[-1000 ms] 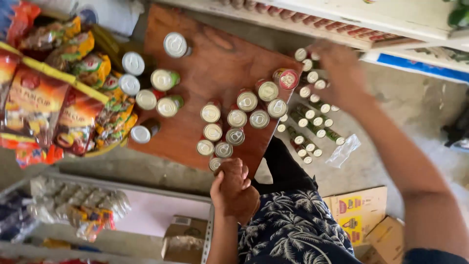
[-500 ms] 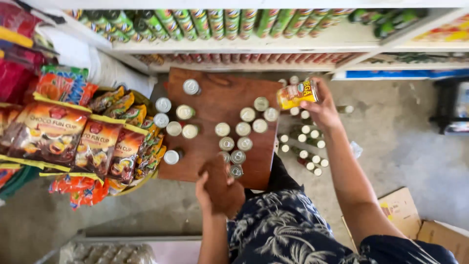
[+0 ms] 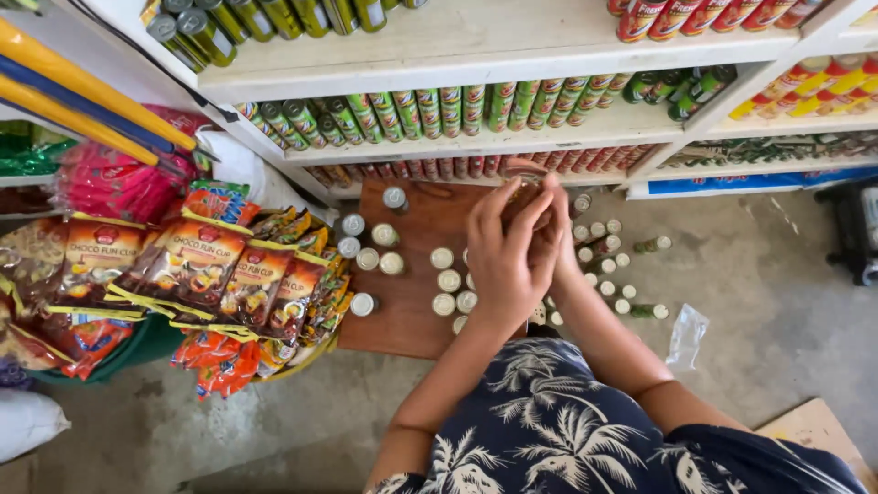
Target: The recorder is organizing canned goods on a shelf in a grocery store, checking labels and arranging them.
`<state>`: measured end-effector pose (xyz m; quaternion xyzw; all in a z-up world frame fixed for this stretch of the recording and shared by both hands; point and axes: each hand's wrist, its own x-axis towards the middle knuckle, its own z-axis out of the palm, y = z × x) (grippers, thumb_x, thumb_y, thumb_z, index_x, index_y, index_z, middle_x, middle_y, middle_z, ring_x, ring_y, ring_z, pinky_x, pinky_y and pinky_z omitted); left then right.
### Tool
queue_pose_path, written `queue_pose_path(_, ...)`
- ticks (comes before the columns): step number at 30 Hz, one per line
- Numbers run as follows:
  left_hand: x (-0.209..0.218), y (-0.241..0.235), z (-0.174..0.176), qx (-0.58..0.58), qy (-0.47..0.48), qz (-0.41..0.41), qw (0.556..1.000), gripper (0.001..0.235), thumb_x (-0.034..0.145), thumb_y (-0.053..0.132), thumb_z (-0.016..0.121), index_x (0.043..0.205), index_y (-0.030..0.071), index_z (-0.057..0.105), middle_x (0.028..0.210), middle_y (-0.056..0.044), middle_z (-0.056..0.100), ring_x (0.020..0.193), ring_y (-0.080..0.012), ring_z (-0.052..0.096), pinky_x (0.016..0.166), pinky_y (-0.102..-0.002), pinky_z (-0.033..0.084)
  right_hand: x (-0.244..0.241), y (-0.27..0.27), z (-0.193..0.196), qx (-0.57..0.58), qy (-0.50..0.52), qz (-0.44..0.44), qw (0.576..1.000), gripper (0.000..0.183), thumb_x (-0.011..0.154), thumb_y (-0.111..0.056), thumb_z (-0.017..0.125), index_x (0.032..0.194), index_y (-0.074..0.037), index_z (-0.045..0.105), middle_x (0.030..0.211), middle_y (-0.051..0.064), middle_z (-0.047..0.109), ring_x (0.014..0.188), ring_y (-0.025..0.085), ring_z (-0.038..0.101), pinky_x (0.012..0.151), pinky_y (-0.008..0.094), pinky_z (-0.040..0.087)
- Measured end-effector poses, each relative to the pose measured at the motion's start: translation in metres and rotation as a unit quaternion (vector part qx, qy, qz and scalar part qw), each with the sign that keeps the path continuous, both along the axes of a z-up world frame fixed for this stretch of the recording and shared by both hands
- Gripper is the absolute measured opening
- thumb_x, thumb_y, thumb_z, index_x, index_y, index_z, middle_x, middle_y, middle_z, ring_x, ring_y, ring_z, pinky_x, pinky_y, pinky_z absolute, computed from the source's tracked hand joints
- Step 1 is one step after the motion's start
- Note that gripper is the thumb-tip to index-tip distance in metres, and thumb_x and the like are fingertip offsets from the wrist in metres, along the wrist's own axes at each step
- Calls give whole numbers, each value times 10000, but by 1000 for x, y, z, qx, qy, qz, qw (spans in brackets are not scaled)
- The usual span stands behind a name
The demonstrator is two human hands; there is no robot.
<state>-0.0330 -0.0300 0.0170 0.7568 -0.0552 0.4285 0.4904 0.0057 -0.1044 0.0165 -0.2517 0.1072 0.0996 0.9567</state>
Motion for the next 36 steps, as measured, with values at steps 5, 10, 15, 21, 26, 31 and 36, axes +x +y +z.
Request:
queue_pose_path(5,30,16,-6,-1,22,-29,999,280,984,297,616,1229,188,699,1268,-86,595,1187,-317,590,1079,-449,445,2,27,28,-281,45,-70,956,526,934,-466,657,1211,-21,613,1094,155,637,957,259,616,895,391,528)
queue_pose_path(10,59,48,-46,-268,183,-121,938,284,1063,270,598,1261,70,567,1181,-131,639,1130,-238,589,1085,-421,423,4,25,-18,-424,-257,-78,865,438,1081,-344,461,1354,-42,624,1192,158,679,1131,208,605,1032,381,467)
queue_pose_path(15,1,4,11,-52,106,-31,993,493,1000,254,634,1381,-14,474,1440,-290,499,1348,-448,500,1151,-556,371,21,18,-14,-403,-213,-93,885,315,1114,-271,429,1335,-87,558,1145,83,624,1064,167,557,1014,336,435)
queue_pose_path(21,50,55,4,-96,110,-103,984,297,1071,216,527,1276,21,617,1314,-173,647,1239,-309,625,1113,-452,440,22,37,-25,-407,-245,-102,874,274,1106,-259,470,1276,-101,615,1158,89,631,1138,181,557,1049,375,412)
queue_pose_path(26,29,31,12,-153,145,-72,975,323,1064,212,542,1327,26,563,1332,-217,649,1259,-348,624,1123,-498,428,30,33,-6,-382,-230,-100,890,270,1106,-248,488,1285,-108,634,1062,69,656,1049,152,556,996,364,456)
queue_pose_path(31,18,17,5,88,43,43,994,320,1052,193,522,1313,31,612,1424,-209,547,1303,-390,570,1138,-500,431,30,26,-32,-392,-218,-62,892,280,1086,-239,541,1299,-94,651,873,50,667,889,130,614,877,320,521)
queue_pose_path(36,60,60,-3,-149,129,-115,974,254,1063,129,527,1276,36,629,1215,-175,678,1190,-322,637,1100,-467,442,19,31,-13,-381,-214,-82,896,283,1091,-247,527,1265,-71,664,1024,100,685,967,156,596,926,347,492)
